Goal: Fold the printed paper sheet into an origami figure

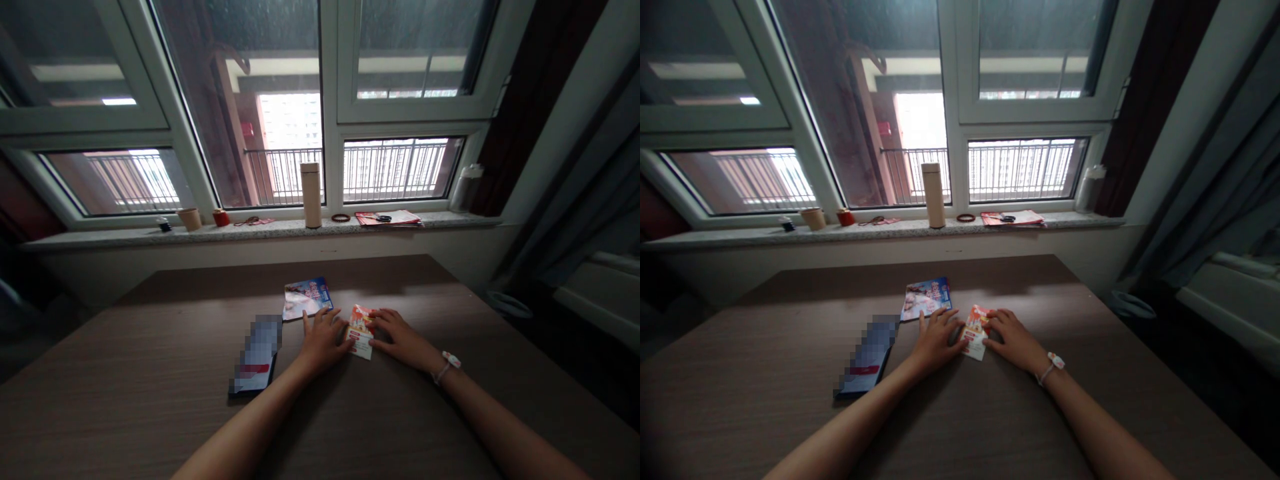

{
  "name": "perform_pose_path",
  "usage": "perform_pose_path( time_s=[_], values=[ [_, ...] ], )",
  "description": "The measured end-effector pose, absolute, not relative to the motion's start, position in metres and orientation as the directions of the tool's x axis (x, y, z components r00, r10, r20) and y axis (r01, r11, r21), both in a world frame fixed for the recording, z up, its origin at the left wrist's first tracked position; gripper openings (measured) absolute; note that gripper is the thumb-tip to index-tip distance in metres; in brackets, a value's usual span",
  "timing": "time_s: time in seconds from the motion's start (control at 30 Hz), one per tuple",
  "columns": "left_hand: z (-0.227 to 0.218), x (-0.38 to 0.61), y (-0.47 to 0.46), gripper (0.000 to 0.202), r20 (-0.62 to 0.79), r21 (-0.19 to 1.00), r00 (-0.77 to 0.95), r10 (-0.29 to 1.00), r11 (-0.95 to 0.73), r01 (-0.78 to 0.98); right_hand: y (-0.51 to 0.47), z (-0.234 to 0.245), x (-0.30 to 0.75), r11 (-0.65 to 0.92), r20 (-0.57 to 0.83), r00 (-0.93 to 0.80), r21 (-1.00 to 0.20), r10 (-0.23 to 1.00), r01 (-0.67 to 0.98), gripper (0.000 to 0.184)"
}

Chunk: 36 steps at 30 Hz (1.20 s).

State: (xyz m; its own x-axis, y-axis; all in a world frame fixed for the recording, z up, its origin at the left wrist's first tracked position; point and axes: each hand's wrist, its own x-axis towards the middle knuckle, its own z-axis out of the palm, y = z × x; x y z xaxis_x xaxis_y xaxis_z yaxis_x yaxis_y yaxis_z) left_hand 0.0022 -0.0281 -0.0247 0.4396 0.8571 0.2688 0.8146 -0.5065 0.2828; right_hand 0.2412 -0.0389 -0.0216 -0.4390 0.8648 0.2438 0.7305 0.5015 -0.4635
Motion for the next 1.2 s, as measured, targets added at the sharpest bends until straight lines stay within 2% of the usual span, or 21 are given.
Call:
perform_pose_path(
  time_s=[0.13, 0.3, 0.93, 1.03, 1.13, 1.2],
  values=[
    [-0.023, 0.003, -0.029, 0.028, 0.262, 0.287, 0.441, 0.859, -0.505, 0.814, -0.038, -0.026, 0.238, 0.508, 0.300, -0.413, -0.442, 0.860, 0.739, 0.027],
    [-0.023, 0.002, -0.027, 0.024, 0.266, 0.288, 0.447, 0.854, -0.512, 0.809, -0.037, -0.029, 0.235, 0.502, 0.344, -0.378, -0.431, 0.860, 0.750, 0.025],
    [-0.022, 0.001, -0.027, 0.021, 0.250, 0.313, 0.428, 0.868, -0.491, 0.813, -0.037, -0.026, 0.229, 0.456, 0.346, -0.331, -0.394, 0.878, 0.798, 0.021],
    [-0.022, 0.001, -0.027, 0.024, 0.239, 0.311, 0.432, 0.869, -0.490, 0.814, -0.038, -0.025, 0.228, 0.454, 0.350, -0.325, -0.400, 0.879, 0.796, 0.021],
    [-0.021, 0.002, -0.028, 0.036, 0.224, 0.306, 0.435, 0.872, -0.487, 0.818, -0.039, -0.023, 0.229, 0.450, 0.342, -0.324, -0.408, 0.882, 0.794, 0.020],
    [-0.020, 0.002, -0.028, 0.036, 0.211, 0.296, 0.446, 0.870, -0.492, 0.819, -0.038, -0.024, 0.229, 0.448, 0.334, -0.325, -0.414, 0.885, 0.793, 0.021]
  ],
)
